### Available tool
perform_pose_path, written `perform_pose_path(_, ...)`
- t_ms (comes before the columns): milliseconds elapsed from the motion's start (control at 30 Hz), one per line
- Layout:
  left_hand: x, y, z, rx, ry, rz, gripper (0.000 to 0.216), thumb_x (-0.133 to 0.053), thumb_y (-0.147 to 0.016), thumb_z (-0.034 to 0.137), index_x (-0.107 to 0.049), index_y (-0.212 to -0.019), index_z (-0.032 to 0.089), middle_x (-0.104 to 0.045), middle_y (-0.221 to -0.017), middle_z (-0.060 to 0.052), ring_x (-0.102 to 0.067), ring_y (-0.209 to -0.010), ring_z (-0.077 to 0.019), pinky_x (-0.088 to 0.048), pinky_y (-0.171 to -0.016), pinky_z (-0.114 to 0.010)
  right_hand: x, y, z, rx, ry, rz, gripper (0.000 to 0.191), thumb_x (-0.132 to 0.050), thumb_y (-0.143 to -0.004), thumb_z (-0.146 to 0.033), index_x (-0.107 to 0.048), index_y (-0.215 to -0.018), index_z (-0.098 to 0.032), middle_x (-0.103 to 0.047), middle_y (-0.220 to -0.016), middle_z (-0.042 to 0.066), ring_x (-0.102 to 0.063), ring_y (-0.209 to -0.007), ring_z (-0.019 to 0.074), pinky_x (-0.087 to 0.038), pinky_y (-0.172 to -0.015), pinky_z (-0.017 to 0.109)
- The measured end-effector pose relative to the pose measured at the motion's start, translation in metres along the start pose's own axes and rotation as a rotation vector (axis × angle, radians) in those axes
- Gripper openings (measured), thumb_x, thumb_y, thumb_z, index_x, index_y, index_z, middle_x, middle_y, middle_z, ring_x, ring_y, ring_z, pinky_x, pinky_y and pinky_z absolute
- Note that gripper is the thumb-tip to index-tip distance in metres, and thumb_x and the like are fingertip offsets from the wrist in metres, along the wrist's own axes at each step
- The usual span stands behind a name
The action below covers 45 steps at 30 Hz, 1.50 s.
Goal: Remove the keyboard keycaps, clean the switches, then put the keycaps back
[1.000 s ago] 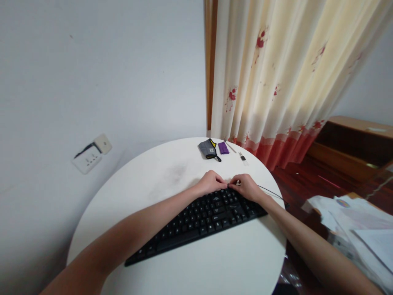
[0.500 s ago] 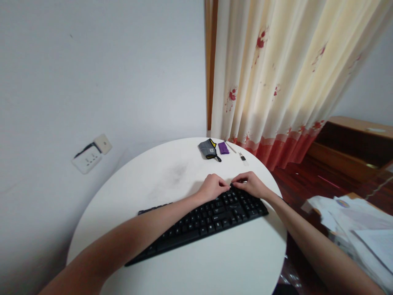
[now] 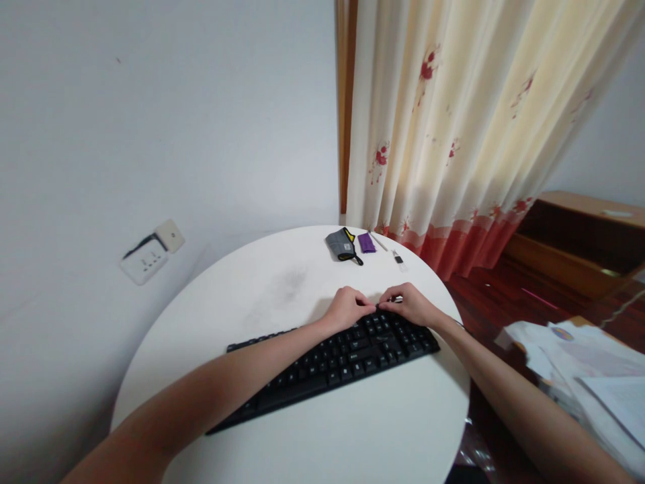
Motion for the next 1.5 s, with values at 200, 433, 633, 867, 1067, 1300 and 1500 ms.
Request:
perform_pose_path(200, -0.001, 0.002, -0.001, -0.021, -0.009, 0.009, 0.008, -0.073, -0.076, 0.022, -0.079, -0.075, 0.016, -0.076, -0.076, -0.003, -0.068, -0.070, -0.0169, -0.049, -0.068, -0.025, -0.001, 0.003, -0.007, 0.088, 0.071, -0.001, 0.014, -0.066, -0.088, -0.029, -0.075, -0.085, -0.019, -0.073, -0.085, 0.005, -0.066, -0.082, 0.0200, -0.051, -0.079, 0.032)
perform_pose_path(433, -0.002, 0.008, 0.011, -0.199, -0.220, -0.028, 0.009, -0.070, -0.082, 0.023, -0.078, -0.079, 0.020, -0.071, -0.079, -0.002, -0.064, -0.077, -0.0172, -0.046, -0.073, -0.026, -0.003, 0.005, -0.015, 0.238, 0.162, -0.056, 0.016, -0.059, -0.093, -0.028, -0.073, -0.089, -0.021, -0.072, -0.090, 0.007, -0.063, -0.089, 0.0217, -0.051, -0.085, 0.036)
perform_pose_path(633, -0.004, 0.009, 0.012, -0.235, -0.286, -0.013, 0.011, -0.068, -0.085, 0.024, -0.078, -0.082, 0.020, -0.071, -0.083, -0.003, -0.064, -0.079, -0.0178, -0.046, -0.076, -0.027, -0.004, 0.006, -0.013, 0.268, 0.170, -0.042, 0.016, -0.058, -0.094, -0.027, -0.072, -0.090, -0.021, -0.071, -0.091, 0.006, -0.063, -0.089, 0.0207, -0.051, -0.084, 0.035)
perform_pose_path(867, -0.002, 0.019, 0.022, -0.333, -0.413, -0.124, 0.019, -0.058, -0.093, 0.025, -0.075, -0.090, 0.018, -0.068, -0.092, -0.006, -0.062, -0.088, -0.0198, -0.046, -0.083, -0.030, -0.005, 0.008, -0.016, 0.270, 0.217, -0.066, 0.017, -0.056, -0.095, -0.025, -0.072, -0.090, -0.022, -0.070, -0.093, 0.006, -0.063, -0.092, 0.0211, -0.051, -0.085, 0.035)
perform_pose_path(1067, 0.000, 0.024, 0.028, -0.383, -0.443, -0.174, 0.028, -0.050, -0.097, 0.027, -0.075, -0.092, 0.017, -0.068, -0.102, -0.008, -0.061, -0.096, -0.0216, -0.046, -0.090, -0.033, -0.004, 0.006, -0.014, 0.243, 0.215, -0.059, 0.014, -0.057, -0.093, -0.025, -0.071, -0.089, -0.021, -0.070, -0.092, 0.007, -0.063, -0.089, 0.0215, -0.052, -0.084, 0.036)
perform_pose_path(1300, 0.007, 0.025, 0.021, -0.307, -0.342, -0.177, 0.032, -0.045, -0.099, 0.030, -0.075, -0.093, 0.019, -0.074, -0.098, -0.006, -0.065, -0.091, -0.0206, -0.045, -0.088, -0.031, -0.004, 0.004, -0.017, 0.232, 0.166, -0.065, 0.016, -0.057, -0.093, -0.026, -0.071, -0.086, -0.021, -0.070, -0.093, 0.007, -0.063, -0.089, 0.0208, -0.051, -0.085, 0.036)
perform_pose_path(1500, 0.006, 0.026, 0.020, -0.293, -0.368, -0.144, 0.034, -0.043, -0.099, 0.030, -0.075, -0.094, 0.020, -0.075, -0.099, -0.006, -0.067, -0.091, -0.0211, -0.045, -0.086, -0.030, -0.002, 0.012, -0.023, 0.286, 0.232, -0.104, 0.019, -0.057, -0.094, -0.029, -0.072, -0.085, -0.022, -0.070, -0.099, 0.008, -0.061, -0.097, 0.0226, -0.049, -0.089, 0.039)
Point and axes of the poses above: each hand's wrist, its own y-axis away from the middle knuckle, its own x-axis out of the back of the hand, z = x × y, the point moved 4 cm from there along -y, towards the middle knuckle
